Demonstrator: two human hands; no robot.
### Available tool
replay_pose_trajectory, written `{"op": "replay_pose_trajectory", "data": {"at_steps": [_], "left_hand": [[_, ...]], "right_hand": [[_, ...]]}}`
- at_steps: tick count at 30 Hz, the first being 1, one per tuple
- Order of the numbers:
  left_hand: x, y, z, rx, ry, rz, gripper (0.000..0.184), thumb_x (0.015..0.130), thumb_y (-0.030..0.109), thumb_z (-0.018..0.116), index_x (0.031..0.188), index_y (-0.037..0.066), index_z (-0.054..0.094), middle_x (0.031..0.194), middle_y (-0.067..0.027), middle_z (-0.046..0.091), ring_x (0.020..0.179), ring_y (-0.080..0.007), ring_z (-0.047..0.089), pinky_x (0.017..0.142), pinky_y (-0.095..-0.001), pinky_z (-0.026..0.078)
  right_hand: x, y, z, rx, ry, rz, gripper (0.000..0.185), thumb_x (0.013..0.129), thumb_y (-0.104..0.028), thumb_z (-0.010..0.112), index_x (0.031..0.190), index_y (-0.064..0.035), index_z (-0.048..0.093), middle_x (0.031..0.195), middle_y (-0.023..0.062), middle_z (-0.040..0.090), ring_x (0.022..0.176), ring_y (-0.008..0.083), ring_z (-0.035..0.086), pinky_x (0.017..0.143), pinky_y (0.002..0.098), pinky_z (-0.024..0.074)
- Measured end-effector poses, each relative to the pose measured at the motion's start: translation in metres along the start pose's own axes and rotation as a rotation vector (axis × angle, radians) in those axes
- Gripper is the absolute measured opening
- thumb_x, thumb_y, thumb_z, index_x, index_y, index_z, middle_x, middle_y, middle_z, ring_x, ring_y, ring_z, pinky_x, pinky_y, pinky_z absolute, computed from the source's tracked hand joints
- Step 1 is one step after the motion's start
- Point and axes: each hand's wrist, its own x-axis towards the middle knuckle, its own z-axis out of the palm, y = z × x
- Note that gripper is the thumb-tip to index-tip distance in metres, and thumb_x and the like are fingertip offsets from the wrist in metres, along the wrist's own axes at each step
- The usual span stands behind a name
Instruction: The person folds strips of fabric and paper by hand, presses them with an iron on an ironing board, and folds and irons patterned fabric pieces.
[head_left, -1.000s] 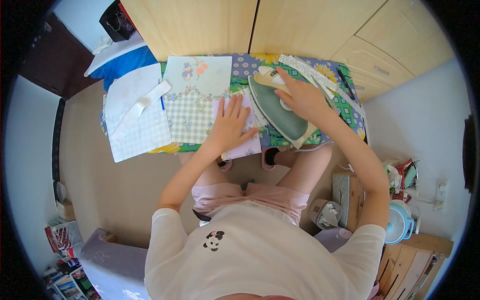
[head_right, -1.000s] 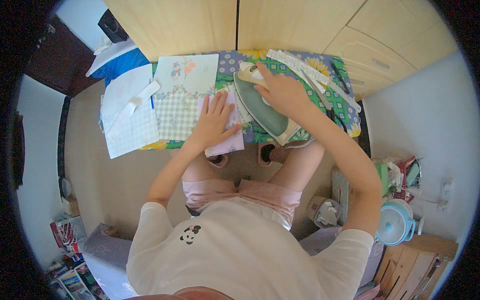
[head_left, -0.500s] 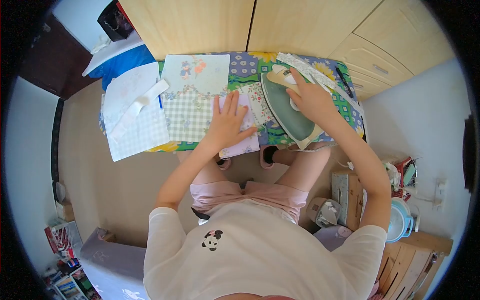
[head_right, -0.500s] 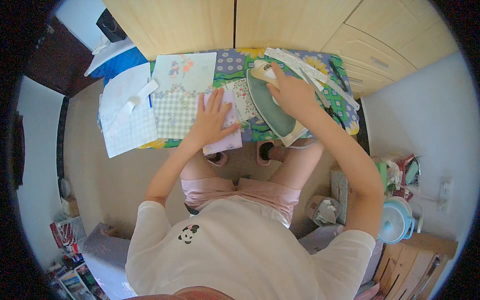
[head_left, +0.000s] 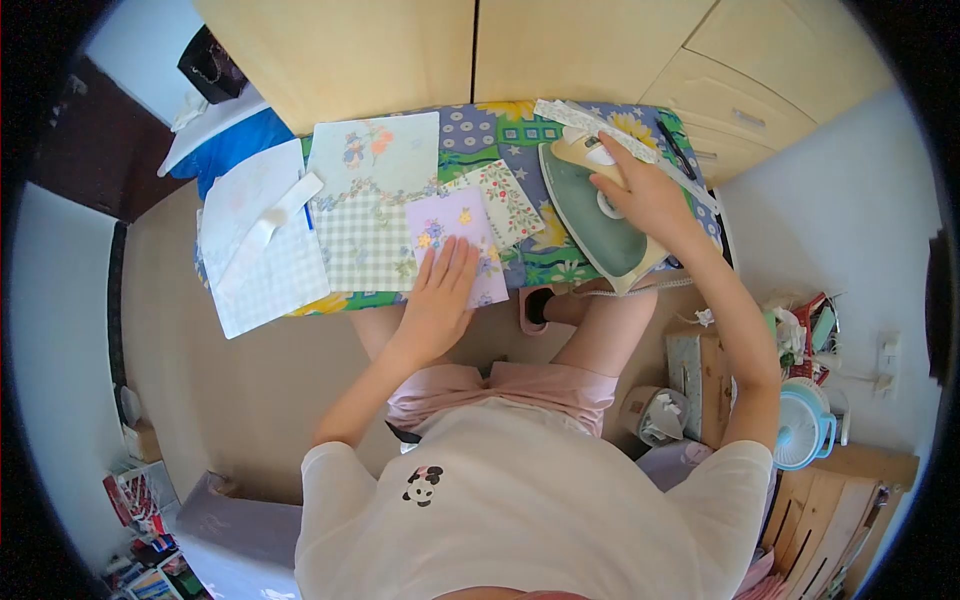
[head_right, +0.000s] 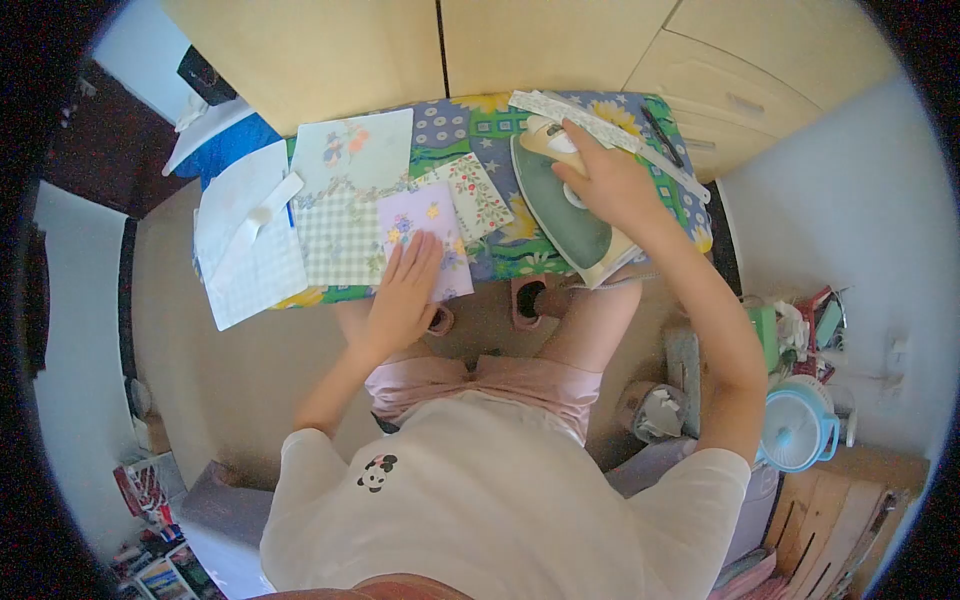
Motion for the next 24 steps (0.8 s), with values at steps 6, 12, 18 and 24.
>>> {"op": "replay_pose_trajectory", "data": {"at_steps": [6, 12, 18, 24], "left_hand": [[0.009, 0.009, 0.0, -0.18, 0.15, -0.133, 0.081, 0.067, 0.019, 0.071, 0.136, 0.002, 0.031, 0.142, -0.0172, 0.028, 0.133, -0.0369, 0.022, 0.108, -0.0499, 0.017], [0.006, 0.022, -0.005, -0.004, -0.006, -0.077, 0.091, 0.062, 0.03, 0.076, 0.137, 0.007, 0.031, 0.143, -0.0164, 0.027, 0.133, -0.0361, 0.022, 0.106, -0.0521, 0.02], [0.008, 0.02, 0.004, 0.127, 0.009, -0.043, 0.067, 0.07, 0.008, 0.061, 0.133, 0.002, 0.037, 0.141, -0.0183, 0.03, 0.132, -0.0366, 0.026, 0.106, -0.0507, 0.021], [0.007, 0.027, 0.006, 0.102, 0.097, -0.053, 0.062, 0.069, -0.002, 0.052, 0.13, -0.002, 0.039, 0.139, -0.0196, 0.034, 0.13, -0.0374, 0.028, 0.106, -0.051, 0.021]], "right_hand": [[0.0, -0.001, -0.001, 0.0, -0.019, 0.017, 0.058, 0.085, -0.039, 0.052, 0.135, -0.0145, 0.036, 0.088, 0.0219, 0.064, 0.08, 0.0379, 0.062, 0.07, 0.0456, 0.0486], [-0.001, -0.004, -0.002, -0.074, -0.052, 0.047, 0.06, 0.084, -0.039, 0.053, 0.135, -0.0119, 0.035, 0.092, 0.0192, 0.063, 0.08, 0.0361, 0.062, 0.066, 0.0469, 0.0489], [-0.021, -0.043, -0.009, -0.394, 0.396, -0.225, 0.05, 0.079, -0.023, 0.059, 0.126, -0.0111, 0.046, 0.094, 0.0084, 0.056, 0.092, 0.0269, 0.056, 0.079, 0.0374, 0.0459], [0.028, -0.067, 0.074, -0.239, -0.015, -0.502, 0.035, 0.07, -0.008, 0.064, 0.105, -0.0096, 0.058, 0.096, 0.0043, 0.058, 0.1, 0.0231, 0.051, 0.082, 0.0356, 0.0426]]}}
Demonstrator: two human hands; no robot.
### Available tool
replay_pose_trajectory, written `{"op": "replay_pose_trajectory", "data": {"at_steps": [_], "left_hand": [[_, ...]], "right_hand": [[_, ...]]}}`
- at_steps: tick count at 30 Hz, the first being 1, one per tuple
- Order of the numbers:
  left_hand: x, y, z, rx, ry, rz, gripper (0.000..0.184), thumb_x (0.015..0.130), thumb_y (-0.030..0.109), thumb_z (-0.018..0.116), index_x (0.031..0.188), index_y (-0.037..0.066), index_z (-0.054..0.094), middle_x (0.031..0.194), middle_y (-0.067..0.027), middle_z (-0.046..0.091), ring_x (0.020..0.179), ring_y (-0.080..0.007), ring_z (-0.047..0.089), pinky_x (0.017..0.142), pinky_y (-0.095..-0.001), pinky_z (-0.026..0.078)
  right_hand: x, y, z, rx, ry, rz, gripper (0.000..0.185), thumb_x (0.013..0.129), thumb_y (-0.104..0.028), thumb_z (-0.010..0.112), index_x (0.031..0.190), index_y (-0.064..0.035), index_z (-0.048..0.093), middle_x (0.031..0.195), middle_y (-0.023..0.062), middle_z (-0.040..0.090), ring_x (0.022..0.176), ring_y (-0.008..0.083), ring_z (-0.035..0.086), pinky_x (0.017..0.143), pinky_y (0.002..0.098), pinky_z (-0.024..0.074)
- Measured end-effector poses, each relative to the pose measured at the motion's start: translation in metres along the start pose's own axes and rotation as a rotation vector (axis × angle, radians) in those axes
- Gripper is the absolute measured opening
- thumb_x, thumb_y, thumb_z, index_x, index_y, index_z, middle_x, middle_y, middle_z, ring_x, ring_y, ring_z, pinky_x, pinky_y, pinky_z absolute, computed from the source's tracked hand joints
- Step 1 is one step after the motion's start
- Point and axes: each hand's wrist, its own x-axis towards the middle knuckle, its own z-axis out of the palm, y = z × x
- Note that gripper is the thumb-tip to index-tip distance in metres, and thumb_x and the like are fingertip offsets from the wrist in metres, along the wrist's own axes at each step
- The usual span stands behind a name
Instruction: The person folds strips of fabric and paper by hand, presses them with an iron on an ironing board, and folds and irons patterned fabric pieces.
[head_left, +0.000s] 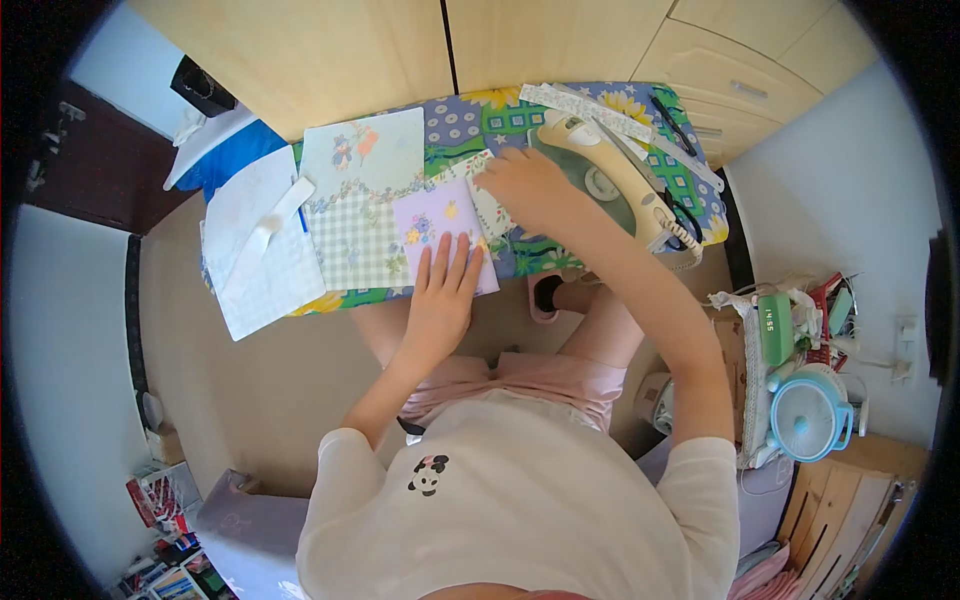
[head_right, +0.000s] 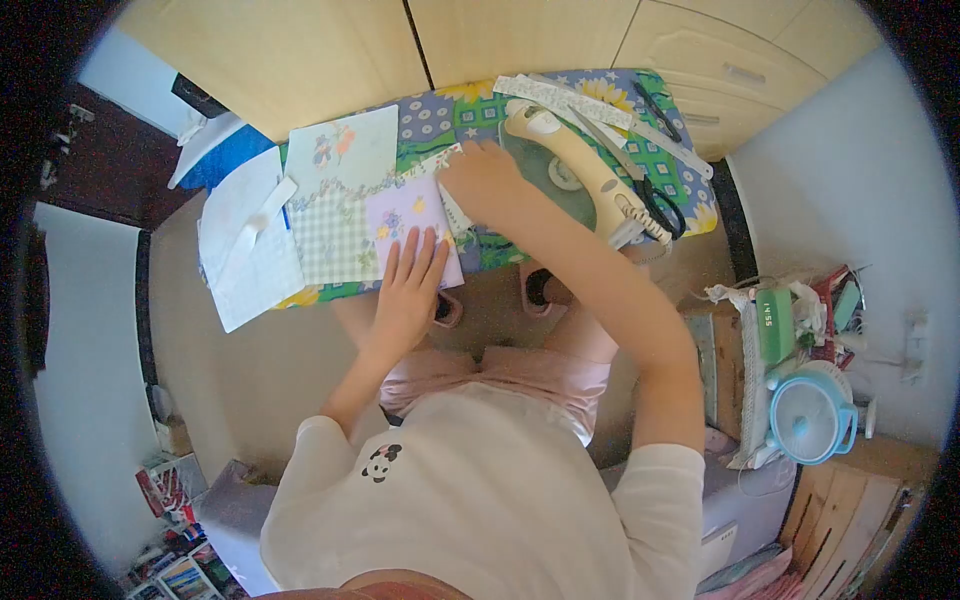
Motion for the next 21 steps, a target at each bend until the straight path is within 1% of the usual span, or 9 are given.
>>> {"op": "replay_pose_trajectory", "data": {"at_steps": [3, 5, 7, 11, 13, 14, 17, 19, 21], "left_hand": [[-0.002, -0.004, -0.001, -0.071, 0.014, 0.002, 0.061, 0.07, -0.002, 0.051, 0.13, -0.001, 0.04, 0.139, -0.0189, 0.034, 0.131, -0.0365, 0.028, 0.107, -0.0509, 0.021], [-0.004, -0.004, -0.007, -0.085, 0.014, 0.001, 0.06, 0.071, -0.002, 0.051, 0.13, 0.0, 0.04, 0.139, -0.0183, 0.034, 0.131, -0.0357, 0.028, 0.107, -0.0506, 0.021], [-0.01, -0.005, -0.009, -0.108, 0.01, -0.005, 0.059, 0.071, -0.001, 0.051, 0.13, 0.0, 0.041, 0.138, -0.0176, 0.035, 0.131, -0.035, 0.028, 0.107, -0.0503, 0.021], [-0.017, -0.006, -0.004, -0.093, 0.018, 0.027, 0.057, 0.073, 0.002, 0.052, 0.129, 0.003, 0.042, 0.138, -0.0157, 0.037, 0.131, -0.0322, 0.03, 0.107, -0.0493, 0.021], [-0.015, -0.005, -0.004, -0.105, 0.017, 0.03, 0.055, 0.074, 0.003, 0.052, 0.129, 0.004, 0.043, 0.137, -0.0153, 0.038, 0.131, -0.0311, 0.03, 0.107, -0.0487, 0.021], [-0.011, -0.005, -0.006, -0.119, 0.029, 0.041, 0.053, 0.075, 0.003, 0.052, 0.128, 0.004, 0.044, 0.137, -0.015, 0.037, 0.131, -0.0304, 0.03, 0.107, -0.0479, 0.022], [0.01, -0.008, 0.004, -0.149, 0.07, 0.066, 0.049, 0.077, 0.006, 0.052, 0.126, 0.004, 0.046, 0.135, -0.0149, 0.04, 0.129, -0.0303, 0.034, 0.106, -0.0463, 0.024], [0.021, -0.003, 0.006, -0.163, 0.1, 0.079, 0.047, 0.079, 0.008, 0.053, 0.125, 0.004, 0.047, 0.133, -0.0151, 0.043, 0.126, -0.0309, 0.036, 0.105, -0.0456, 0.026], [0.032, 0.003, -0.003, -0.569, 0.129, 0.167, 0.042, 0.079, 0.013, 0.057, 0.12, 0.004, 0.05, 0.124, -0.015, 0.051, 0.12, -0.0319, 0.044, 0.101, -0.0457, 0.033]], "right_hand": [[0.043, 0.022, 0.056, 0.016, 0.064, 0.002, 0.026, 0.07, -0.01, 0.064, 0.096, -0.0099, 0.061, 0.096, 0.0058, 0.059, 0.102, 0.0248, 0.05, 0.086, 0.0407, 0.04], [0.06, 0.019, 0.041, 0.06, 0.104, -0.012, 0.019, 0.072, -0.011, 0.062, 0.09, -0.01, 0.063, 0.097, 0.008, 0.061, 0.104, 0.0262, 0.051, 0.088, 0.0449, 0.0388], [0.069, 0.023, 0.02, 0.128, -0.286, 0.064, 0.019, 0.072, -0.012, 0.063, 0.092, -0.0112, 0.063, 0.102, 0.0082, 0.061, 0.11, 0.0278, 0.047, 0.091, 0.0496, 0.0351], [0.077, 0.034, 0.009, -0.018, -0.353, 0.048, 0.022, 0.07, -0.018, 0.069, 0.091, -0.0125, 0.063, 0.093, 0.0041, 0.061, 0.101, 0.0263, 0.049, 0.089, 0.0427, 0.035], [0.08, 0.044, 0.0, -0.068, -0.104, 0.054, 0.017, 0.073, -0.018, 0.067, 0.088, -0.0107, 0.064, 0.082, 0.005, 0.061, 0.088, 0.0268, 0.054, 0.086, 0.0416, 0.0376], [0.079, 0.044, -0.012, -0.07, -0.107, 0.049, 0.017, 0.073, -0.018, 0.067, 0.088, -0.0107, 0.064, 0.082, 0.005, 0.061, 0.088, 0.0268, 0.054, 0.086, 0.0416, 0.0376], [0.074, 0.039, -0.055, 0.222, 0.096, 0.182, 0.015, 0.075, -0.015, 0.063, 0.089, -0.0094, 0.063, 0.076, 0.0055, 0.062, 0.079, 0.0266, 0.056, 0.081, 0.0394, 0.0405], [0.065, 0.03, -0.079, 0.176, 0.331, -0.011, 0.012, 0.075, -0.011, 0.062, 0.086, -0.0069, 0.061, 0.081, 0.0053, 0.062, 0.083, 0.0255, 0.056, 0.077, 0.0369, 0.0427], [0.059, 0.029, -0.083, 0.241, 0.403, -0.093, 0.012, 0.075, -0.01, 0.063, 0.086, -0.0059, 0.06, 0.083, 0.005, 0.062, 0.083, 0.0248, 0.056, 0.075, 0.0358, 0.043]]}}
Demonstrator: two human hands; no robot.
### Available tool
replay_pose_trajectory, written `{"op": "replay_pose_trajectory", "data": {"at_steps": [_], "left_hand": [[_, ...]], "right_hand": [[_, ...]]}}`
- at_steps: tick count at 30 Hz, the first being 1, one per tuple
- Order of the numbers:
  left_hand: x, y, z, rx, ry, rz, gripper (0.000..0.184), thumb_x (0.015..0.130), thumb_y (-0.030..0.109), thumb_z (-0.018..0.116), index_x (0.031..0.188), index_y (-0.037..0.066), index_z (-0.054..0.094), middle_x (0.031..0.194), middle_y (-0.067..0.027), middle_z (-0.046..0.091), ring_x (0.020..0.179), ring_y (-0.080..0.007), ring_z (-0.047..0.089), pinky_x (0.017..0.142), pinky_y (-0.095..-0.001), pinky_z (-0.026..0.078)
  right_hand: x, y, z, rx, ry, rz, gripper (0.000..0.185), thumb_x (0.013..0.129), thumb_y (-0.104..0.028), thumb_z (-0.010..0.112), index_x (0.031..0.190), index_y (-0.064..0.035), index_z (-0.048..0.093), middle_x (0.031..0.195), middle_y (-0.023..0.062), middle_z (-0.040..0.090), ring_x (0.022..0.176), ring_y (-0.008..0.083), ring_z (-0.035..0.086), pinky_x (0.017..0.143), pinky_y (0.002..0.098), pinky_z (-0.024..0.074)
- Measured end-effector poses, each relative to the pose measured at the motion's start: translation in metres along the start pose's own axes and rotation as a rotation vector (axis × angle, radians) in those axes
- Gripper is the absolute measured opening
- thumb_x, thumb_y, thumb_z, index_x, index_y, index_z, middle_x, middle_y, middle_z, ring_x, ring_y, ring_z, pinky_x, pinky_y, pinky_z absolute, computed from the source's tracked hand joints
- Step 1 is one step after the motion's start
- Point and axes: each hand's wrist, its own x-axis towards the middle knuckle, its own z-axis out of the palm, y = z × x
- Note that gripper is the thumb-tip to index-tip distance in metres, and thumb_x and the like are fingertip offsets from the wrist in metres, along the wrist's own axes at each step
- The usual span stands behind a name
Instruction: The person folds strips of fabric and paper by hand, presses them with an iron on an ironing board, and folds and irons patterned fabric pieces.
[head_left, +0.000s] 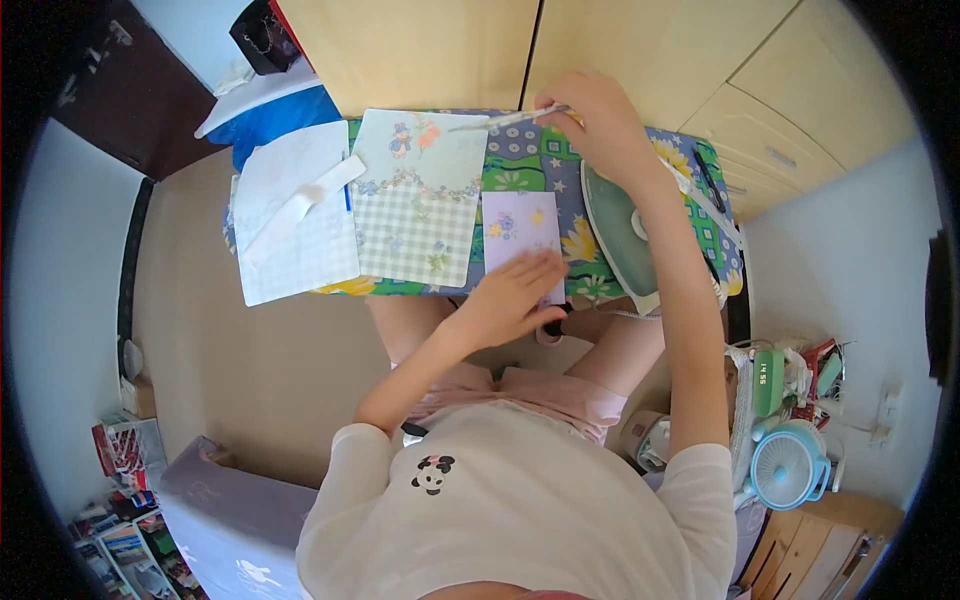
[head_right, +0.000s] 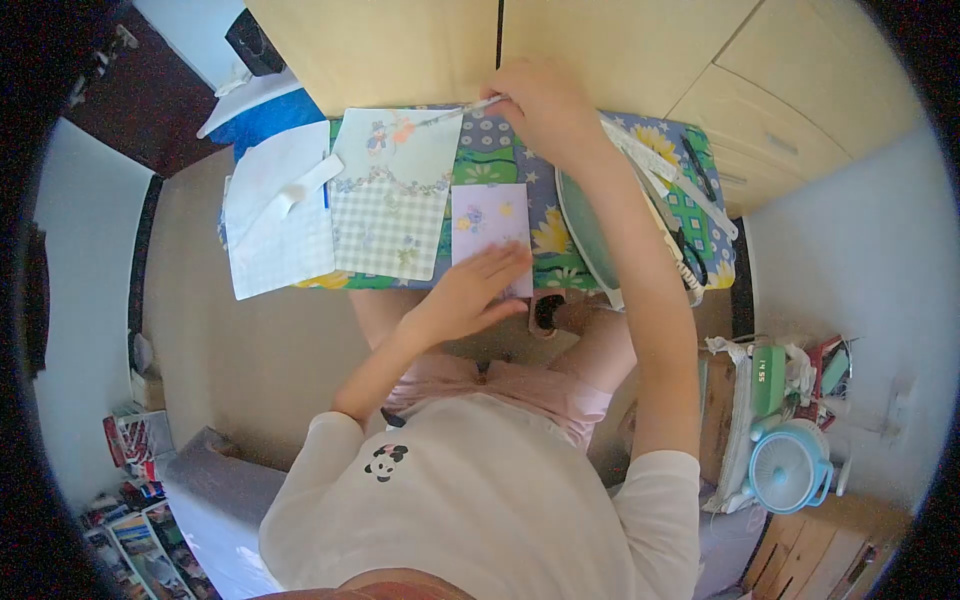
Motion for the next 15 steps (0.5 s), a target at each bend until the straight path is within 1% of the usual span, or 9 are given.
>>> {"op": "replay_pose_trajectory", "data": {"at_steps": [2, 4, 6, 7, 10, 11, 12, 14, 15], "left_hand": [[-0.001, 0.018, -0.025, -0.138, 0.035, 0.044, 0.038, 0.08, 0.016, 0.06, 0.114, 0.003, 0.052, 0.116, -0.0162, 0.055, 0.114, -0.0339, 0.049, 0.097, -0.0439, 0.037], [-0.016, 0.022, -0.044, -0.097, 0.557, 0.172, 0.03, 0.08, 0.012, 0.059, 0.108, 0.003, 0.054, 0.113, -0.0151, 0.056, 0.109, -0.0335, 0.051, 0.091, -0.0395, 0.041], [-0.009, 0.032, -0.072, 0.121, 0.879, 0.014, 0.026, 0.081, 0.01, 0.057, 0.106, 0.002, 0.057, 0.104, -0.0125, 0.06, 0.096, -0.0304, 0.056, 0.082, -0.0349, 0.043], [-0.004, 0.032, -0.079, 0.13, 0.878, 0.005, 0.026, 0.081, 0.01, 0.057, 0.106, 0.002, 0.057, 0.104, -0.0125, 0.06, 0.096, -0.0304, 0.056, 0.082, -0.0349, 0.043], [-0.002, 0.024, -0.092, -0.298, 0.9, -0.253, 0.025, 0.086, 0.01, 0.055, 0.108, 0.0, 0.059, 0.096, -0.0071, 0.063, 0.085, -0.0179, 0.058, 0.075, -0.028, 0.044], [-0.013, 0.014, -0.093, -0.618, 0.701, -0.431, 0.027, 0.088, 0.011, 0.054, 0.111, -0.002, 0.057, 0.094, -0.0053, 0.063, 0.083, -0.0127, 0.056, 0.074, -0.0248, 0.043], [-0.02, 0.008, -0.095, -0.93, 0.48, -0.6, 0.029, 0.091, 0.013, 0.052, 0.115, -0.003, 0.056, 0.091, -0.0036, 0.063, 0.081, -0.0074, 0.054, 0.072, -0.0216, 0.042], [-0.019, 0.01, -0.092, -0.955, 0.486, -0.558, 0.031, 0.093, 0.014, 0.051, 0.117, -0.006, 0.054, 0.091, -0.0009, 0.062, 0.081, -0.0019, 0.051, 0.071, -0.0178, 0.041], [-0.02, 0.008, -0.088, -0.831, 0.616, -0.549, 0.03, 0.093, 0.013, 0.05, 0.117, -0.005, 0.054, 0.09, -0.0008, 0.062, 0.079, -0.0017, 0.051, 0.07, -0.0177, 0.041]], "right_hand": [[-0.005, -0.007, -0.005, 0.078, 0.061, -0.069, 0.012, 0.076, -0.008, 0.063, 0.086, -0.005, 0.059, 0.085, 0.0048, 0.062, 0.084, 0.0241, 0.056, 0.073, 0.0347, 0.0433], [-0.012, -0.021, -0.01, 0.331, -0.013, -0.019, 0.013, 0.078, -0.007, 0.064, 0.09, -0.0044, 0.059, 0.086, 0.0042, 0.06, 0.083, 0.0205, 0.056, 0.071, 0.0309, 0.0441], [-0.018, -0.039, -0.013, 0.451, -0.124, 0.055, 0.014, 0.079, -0.007, 0.063, 0.092, -0.0043, 0.059, 0.087, 0.0044, 0.06, 0.083, 0.0188, 0.056, 0.072, 0.0295, 0.0443], [-0.019, -0.046, -0.013, 0.561, -0.23, 0.122, 0.015, 0.08, -0.007, 0.063, 0.093, -0.0042, 0.059, 0.087, 0.0046, 0.06, 0.082, 0.0172, 0.056, 0.072, 0.0282, 0.0444], [-0.021, -0.057, -0.002, 0.729, -0.354, 0.166, 0.015, 0.08, -0.009, 0.064, 0.094, -0.0041, 0.06, 0.088, 0.0051, 0.06, 0.081, 0.0154, 0.056, 0.072, 0.0285, 0.045], [-0.022, -0.058, 0.005, 0.735, -0.355, 0.156, 0.015, 0.08, -0.009, 0.064, 0.094, -0.0041, 0.06, 0.088, 0.0051, 0.06, 0.081, 0.0154, 0.056, 0.072, 0.0285, 0.045], [-0.023, -0.059, 0.014, 0.741, -0.296, 0.13, 0.016, 0.078, -0.011, 0.065, 0.091, -0.0034, 0.059, 0.084, 0.0077, 0.058, 0.08, 0.0196, 0.055, 0.07, 0.0305, 0.044], [-0.025, -0.065, 0.029, 0.75, -0.24, 0.1, 0.018, 0.076, -0.014, 0.067, 0.087, -0.0028, 0.059, 0.08, 0.0103, 0.057, 0.078, 0.0237, 0.055, 0.068, 0.0326, 0.0431], [-0.025, -0.071, 0.036, 0.572, 0.028, 0.084, 0.018, 0.076, -0.015, 0.068, 0.086, -0.003, 0.059, 0.08, 0.0093, 0.054, 0.077, 0.0223, 0.054, 0.067, 0.032, 0.0428]]}}
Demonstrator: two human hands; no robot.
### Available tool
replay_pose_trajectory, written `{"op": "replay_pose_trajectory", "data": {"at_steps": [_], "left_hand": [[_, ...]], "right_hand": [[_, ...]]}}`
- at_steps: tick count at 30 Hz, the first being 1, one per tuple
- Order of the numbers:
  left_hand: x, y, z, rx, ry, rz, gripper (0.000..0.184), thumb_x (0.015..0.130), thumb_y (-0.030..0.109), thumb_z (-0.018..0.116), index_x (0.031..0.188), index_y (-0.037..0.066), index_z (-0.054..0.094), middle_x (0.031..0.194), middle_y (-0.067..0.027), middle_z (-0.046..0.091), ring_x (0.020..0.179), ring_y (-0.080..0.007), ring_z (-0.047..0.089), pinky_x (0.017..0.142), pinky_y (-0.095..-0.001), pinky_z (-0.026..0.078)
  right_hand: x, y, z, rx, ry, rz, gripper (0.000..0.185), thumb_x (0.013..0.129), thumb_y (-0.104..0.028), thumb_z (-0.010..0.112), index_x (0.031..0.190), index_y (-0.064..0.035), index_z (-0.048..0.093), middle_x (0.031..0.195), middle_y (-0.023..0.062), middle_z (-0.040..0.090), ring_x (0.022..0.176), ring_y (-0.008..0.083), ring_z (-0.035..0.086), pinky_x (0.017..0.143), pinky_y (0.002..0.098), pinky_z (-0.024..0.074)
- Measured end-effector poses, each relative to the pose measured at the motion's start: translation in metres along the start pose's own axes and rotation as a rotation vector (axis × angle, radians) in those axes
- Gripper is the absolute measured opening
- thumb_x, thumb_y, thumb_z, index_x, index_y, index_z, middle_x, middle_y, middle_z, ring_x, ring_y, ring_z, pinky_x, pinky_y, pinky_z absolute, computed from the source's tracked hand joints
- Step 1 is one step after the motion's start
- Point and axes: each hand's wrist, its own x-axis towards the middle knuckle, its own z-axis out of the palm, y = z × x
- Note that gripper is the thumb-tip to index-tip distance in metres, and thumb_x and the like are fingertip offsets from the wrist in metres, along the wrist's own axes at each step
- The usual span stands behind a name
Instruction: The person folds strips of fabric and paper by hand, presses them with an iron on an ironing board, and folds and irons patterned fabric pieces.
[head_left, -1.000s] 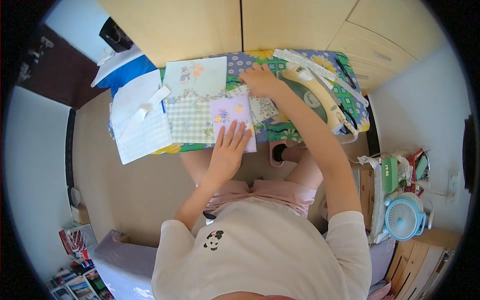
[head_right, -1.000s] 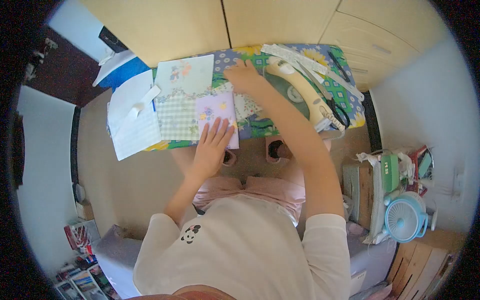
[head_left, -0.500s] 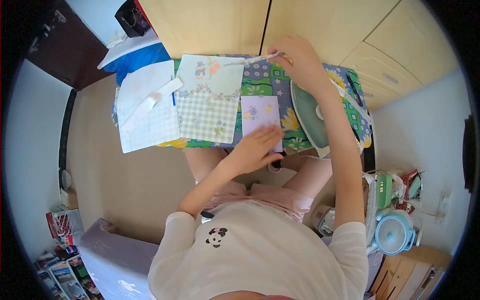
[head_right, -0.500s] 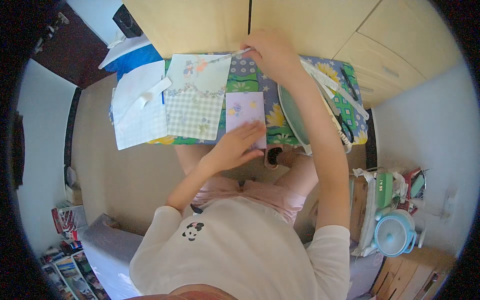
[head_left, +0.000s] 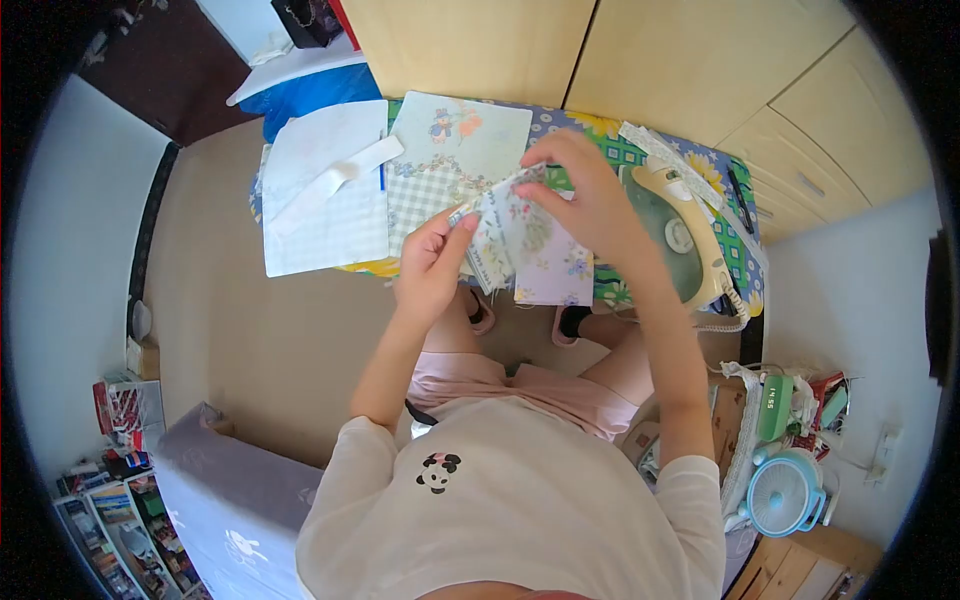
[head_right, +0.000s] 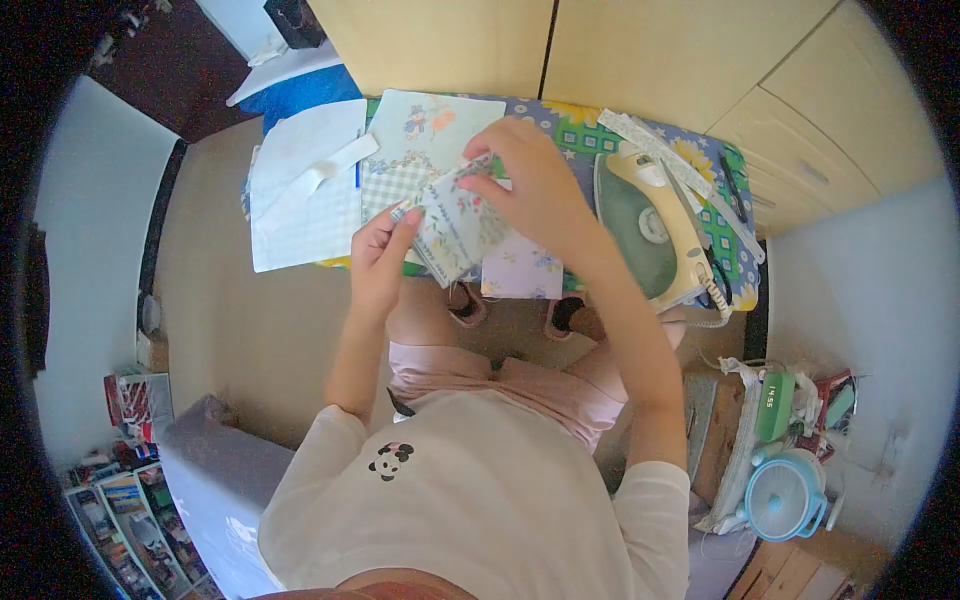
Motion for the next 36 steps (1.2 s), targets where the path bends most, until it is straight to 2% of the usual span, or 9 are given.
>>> {"op": "replay_pose_trajectory", "data": {"at_steps": [1, 4, 10, 13, 17, 23, 26, 32, 36], "left_hand": [[-0.001, -0.002, -0.001, 0.069, 0.125, 0.091, 0.03, 0.092, 0.011, 0.05, 0.117, -0.004, 0.055, 0.089, -0.0007, 0.062, 0.078, -0.0016, 0.051, 0.068, -0.0176, 0.041], [-0.009, 0.011, -0.001, 0.333, 0.163, 0.036, 0.03, 0.091, 0.008, 0.049, 0.118, -0.001, 0.055, 0.094, -0.0054, 0.064, 0.08, -0.0047, 0.055, 0.069, -0.019, 0.042], [-0.013, 0.0, -0.002, 0.647, 0.222, 0.433, 0.035, 0.085, 0.002, 0.051, 0.119, 0.002, 0.056, 0.108, -0.0193, 0.061, 0.088, -0.0222, 0.065, 0.071, -0.0268, 0.048], [-0.017, -0.005, -0.001, 0.803, 0.227, 0.52, 0.037, 0.081, 0.0, 0.054, 0.118, 0.002, 0.057, 0.107, -0.0181, 0.062, 0.082, -0.0205, 0.066, 0.065, -0.0256, 0.048], [-0.024, -0.011, 0.007, 0.871, 0.184, 0.512, 0.04, 0.079, 0.002, 0.058, 0.118, 0.003, 0.057, 0.097, -0.0144, 0.066, 0.063, -0.0127, 0.063, 0.052, -0.0227, 0.044], [-0.033, -0.004, 0.003, 0.558, 0.103, 0.248, 0.043, 0.079, 0.008, 0.064, 0.121, 0.005, 0.056, 0.076, -0.0058, 0.065, 0.041, -0.0057, 0.036, 0.04, -0.0203, 0.031], [-0.032, -0.006, -0.001, 0.662, 0.064, 0.317, 0.043, 0.08, 0.009, 0.063, 0.122, 0.003, 0.054, 0.079, -0.006, 0.065, 0.044, -0.0036, 0.039, 0.042, -0.0196, 0.032], [-0.031, -0.002, -0.002, 0.316, 0.027, 0.214, 0.037, 0.089, 0.01, 0.055, 0.124, 0.0, 0.051, 0.09, -0.0026, 0.064, 0.064, -0.0013, 0.047, 0.055, -0.0179, 0.038], [-0.021, 0.007, -0.028, 0.075, 0.122, 0.037, 0.026, 0.094, 0.018, 0.049, 0.107, -0.002, 0.059, 0.084, 0.0009, 0.062, 0.068, -0.0019, 0.05, 0.06, -0.0184, 0.041]], "right_hand": [[-0.002, -0.003, 0.009, -0.168, 0.253, -0.093, 0.019, 0.075, -0.016, 0.069, 0.085, -0.0031, 0.058, 0.079, 0.0083, 0.052, 0.077, 0.0209, 0.054, 0.066, 0.0314, 0.0425], [-0.022, -0.024, 0.032, 0.262, 0.061, 0.245, 0.02, 0.076, -0.018, 0.069, 0.083, -0.0038, 0.057, 0.08, 0.0062, 0.049, 0.075, 0.0177, 0.052, 0.064, 0.0295, 0.042], [-0.042, -0.032, 0.053, 0.05, 0.345, 0.239, 0.018, 0.08, -0.018, 0.067, 0.081, -0.0021, 0.059, 0.077, 0.0048, 0.051, 0.071, 0.0155, 0.052, 0.06, 0.0245, 0.0414], [-0.046, -0.038, 0.059, 0.599, 0.089, 0.474, 0.019, 0.083, -0.019, 0.064, 0.079, -0.0007, 0.059, 0.074, 0.0044, 0.054, 0.071, 0.0124, 0.053, 0.06, 0.0235, 0.042], [-0.047, -0.03, 0.063, 0.72, 0.079, 0.54, 0.02, 0.086, -0.02, 0.061, 0.082, -0.0009, 0.058, 0.075, 0.0028, 0.057, 0.072, 0.0088, 0.053, 0.058, 0.0219, 0.0417], [-0.05, -0.026, 0.06, 0.948, -0.013, 0.554, 0.019, 0.09, -0.022, 0.056, 0.091, -0.0036, 0.056, 0.081, -0.0007, 0.058, 0.073, 0.0067, 0.055, 0.06, 0.0211, 0.0464], [-0.049, -0.026, 0.06, 0.975, -0.041, 0.545, 0.019, 0.091, -0.023, 0.055, 0.091, -0.0041, 0.056, 0.082, -0.0006, 0.057, 0.075, 0.0066, 0.055, 0.061, 0.0223, 0.0483], [-0.047, -0.025, 0.06, 0.948, -0.083, 0.544, 0.012, 0.09, -0.018, 0.055, 0.089, -0.0059, 0.055, 0.081, -0.0034, 0.052, 0.074, 0.0039, 0.051, 0.063, 0.0209, 0.0455], [-0.047, -0.011, 0.051, 0.873, -0.162, 0.533, 0.007, 0.088, -0.014, 0.056, 0.091, -0.0069, 0.055, 0.084, -0.0023, 0.055, 0.077, 0.0047, 0.053, 0.064, 0.0211, 0.0469]]}}
